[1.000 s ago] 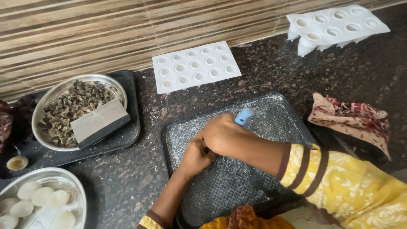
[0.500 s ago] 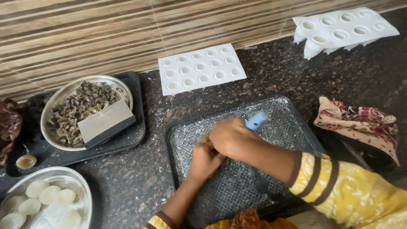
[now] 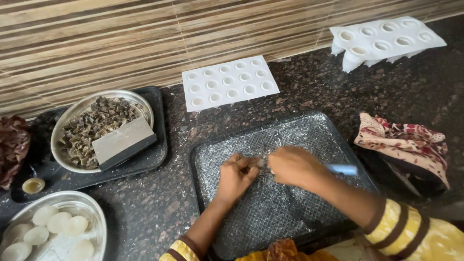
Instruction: The person stirs a small pot on a portable gas burner, then adds chopped onions from a tray into the pot. They slice several round white items on a cutting board and place them into the pot. Finally, they adjust the burner flame.
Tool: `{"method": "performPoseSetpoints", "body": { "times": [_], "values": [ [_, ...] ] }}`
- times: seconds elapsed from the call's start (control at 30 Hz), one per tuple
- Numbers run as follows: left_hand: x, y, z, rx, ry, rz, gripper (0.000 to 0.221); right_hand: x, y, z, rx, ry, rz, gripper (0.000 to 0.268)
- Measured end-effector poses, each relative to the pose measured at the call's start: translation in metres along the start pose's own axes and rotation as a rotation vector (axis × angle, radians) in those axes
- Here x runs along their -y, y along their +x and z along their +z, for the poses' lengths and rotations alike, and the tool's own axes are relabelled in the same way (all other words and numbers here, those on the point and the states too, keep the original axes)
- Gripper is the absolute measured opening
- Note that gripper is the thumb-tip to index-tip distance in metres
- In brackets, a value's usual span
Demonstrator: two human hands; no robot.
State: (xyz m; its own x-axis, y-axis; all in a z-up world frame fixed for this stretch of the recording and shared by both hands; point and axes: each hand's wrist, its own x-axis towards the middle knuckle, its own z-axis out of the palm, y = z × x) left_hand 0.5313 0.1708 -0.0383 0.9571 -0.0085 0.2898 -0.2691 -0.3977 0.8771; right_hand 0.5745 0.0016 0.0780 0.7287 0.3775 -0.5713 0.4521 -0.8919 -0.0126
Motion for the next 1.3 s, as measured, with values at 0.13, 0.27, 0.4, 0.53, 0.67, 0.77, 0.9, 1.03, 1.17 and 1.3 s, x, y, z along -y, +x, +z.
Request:
{"method": "performPoseSetpoints", "body": {
  "times": [0.13, 0.27, 0.4, 0.53, 0.67, 0.77, 0.9, 1.03, 1.17, 1.3],
  "values": [
    [-0.001, 0.002, -0.001, 0.051, 0.087, -0.070, 0.029, -0.027, 0.013, 0.048, -0.128, 0.220, -0.060, 0.019],
    [-0.007, 0.002, -0.002, 0.040, 0.053, -0.077, 0.028, -0.030, 0.009, 0.073, -0.310, 0.499, -0.075, 0.025],
    [0.001, 0.001, -0.002, 0.029, 0.034, -0.033, 0.030, -0.039, 0.018, 0.093, -0.296, 0.511, -0.076, 0.028],
    [-0.003, -0.002, -0.001, 0.043, 0.053, -0.049, 0.033, -0.040, 0.022, 0.094, -0.365, 0.518, -0.144, 0.025],
    [-0.003, -0.003, -0.001, 0.041, 0.084, 0.000, 0.033, -0.022, 0.011, 0.048, -0.120, 0.188, -0.047, 0.027],
    [0.000, -0.005, 0.002, -0.015, 0.037, 0.071, 0.032, 0.003, 0.005, 0.008, -0.123, -0.032, -0.030, 0.019],
    [0.006, -0.005, 0.002, -0.028, 0.132, 0.108, 0.033, 0.029, 0.019, -0.019, -0.032, -0.180, -0.013, 0.015],
    [0.006, -0.008, 0.000, -0.019, 0.063, 0.121, 0.013, 0.051, 0.040, -0.038, 0.126, -0.283, 0.029, 0.022],
    [-0.014, -0.008, -0.008, 0.016, -0.150, 0.152, 0.019, 0.064, 0.056, -0.046, 0.196, -0.393, -0.016, 0.029],
    [0.008, -0.012, -0.003, 0.078, -0.299, -0.182, 0.044, 0.068, 0.056, -0.041, 0.203, -0.406, -0.026, 0.031]
  ]
}}
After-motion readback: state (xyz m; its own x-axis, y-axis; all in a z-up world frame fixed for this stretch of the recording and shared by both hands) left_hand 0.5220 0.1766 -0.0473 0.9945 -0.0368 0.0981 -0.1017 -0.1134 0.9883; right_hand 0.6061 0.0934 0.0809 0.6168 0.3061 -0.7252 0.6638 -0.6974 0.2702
